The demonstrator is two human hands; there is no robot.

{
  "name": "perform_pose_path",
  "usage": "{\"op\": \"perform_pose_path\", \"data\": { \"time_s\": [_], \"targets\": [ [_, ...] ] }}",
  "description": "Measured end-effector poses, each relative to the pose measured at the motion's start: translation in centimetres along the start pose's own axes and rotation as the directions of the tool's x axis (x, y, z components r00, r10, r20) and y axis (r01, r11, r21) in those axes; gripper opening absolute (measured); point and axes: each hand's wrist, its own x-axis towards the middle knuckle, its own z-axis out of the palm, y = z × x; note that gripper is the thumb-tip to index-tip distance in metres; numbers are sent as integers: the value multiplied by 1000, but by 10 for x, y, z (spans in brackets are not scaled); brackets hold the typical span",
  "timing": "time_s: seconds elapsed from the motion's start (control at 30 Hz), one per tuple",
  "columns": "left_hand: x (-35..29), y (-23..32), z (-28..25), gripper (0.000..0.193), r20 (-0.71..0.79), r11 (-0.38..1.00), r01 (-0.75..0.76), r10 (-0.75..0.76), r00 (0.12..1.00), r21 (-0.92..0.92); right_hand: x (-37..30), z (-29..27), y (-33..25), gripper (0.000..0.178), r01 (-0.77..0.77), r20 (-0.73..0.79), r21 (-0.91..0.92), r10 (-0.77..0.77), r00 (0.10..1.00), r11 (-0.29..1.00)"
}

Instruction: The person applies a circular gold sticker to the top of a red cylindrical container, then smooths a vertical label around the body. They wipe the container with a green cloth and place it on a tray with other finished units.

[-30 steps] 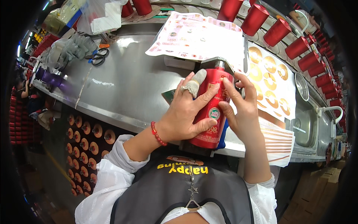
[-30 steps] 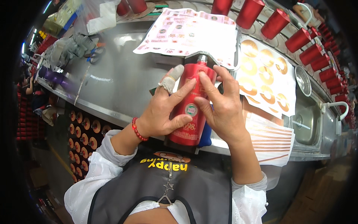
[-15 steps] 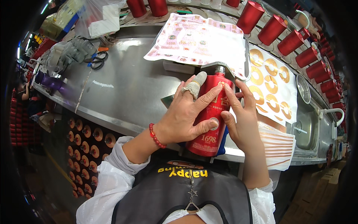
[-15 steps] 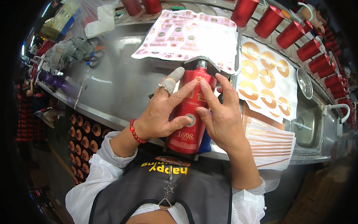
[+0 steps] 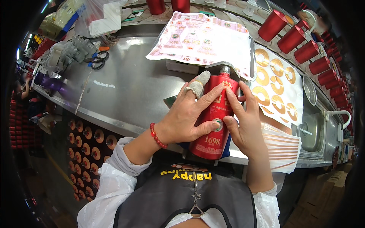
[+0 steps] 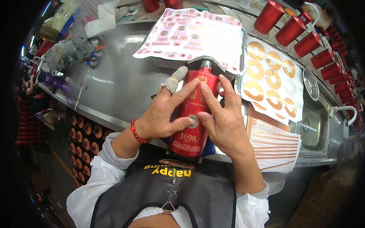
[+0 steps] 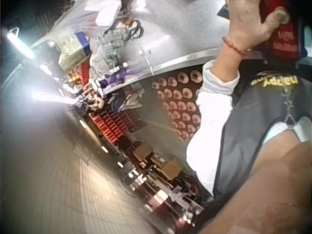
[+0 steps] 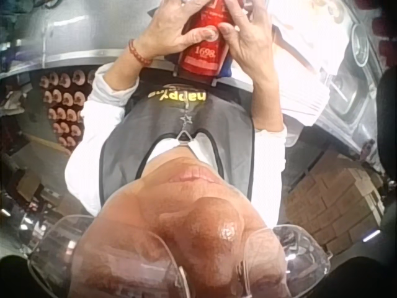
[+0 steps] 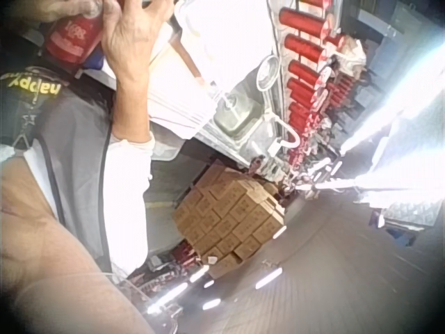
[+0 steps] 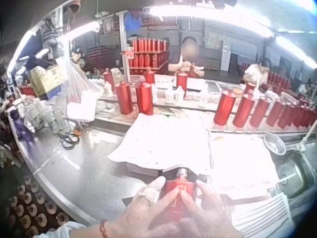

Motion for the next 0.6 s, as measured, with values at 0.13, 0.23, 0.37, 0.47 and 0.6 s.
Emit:
{"op": "perform_pose_path", "data": {
  "time_s": [0.13,0.23,0.37,0.47,0.6],
  "targets": [
    [-1,-3,-2,82,59,1000,-15,15,998,3,-3,2,1,57,-4,-9,23,4,1000,1000],
    [-3,-6,2,83,28,980,18,-12,1000,-199,-6,0,0,58,-16,2,48,16,1000,999],
    [-10,-8,2,83,22,946,22,-16,1000,-323,-16,-2,4,59,-38,51,153,30,998,987],
    [-11,-7,3,82,32,960,-40,50,998,-277,-20,2,8,60,0,43,169,-8,999,986],
    [-11,-8,2,81,65,973,-47,63,996,-228,-22,2,8,61,24,50,134,-31,998,991]
  ]
}}
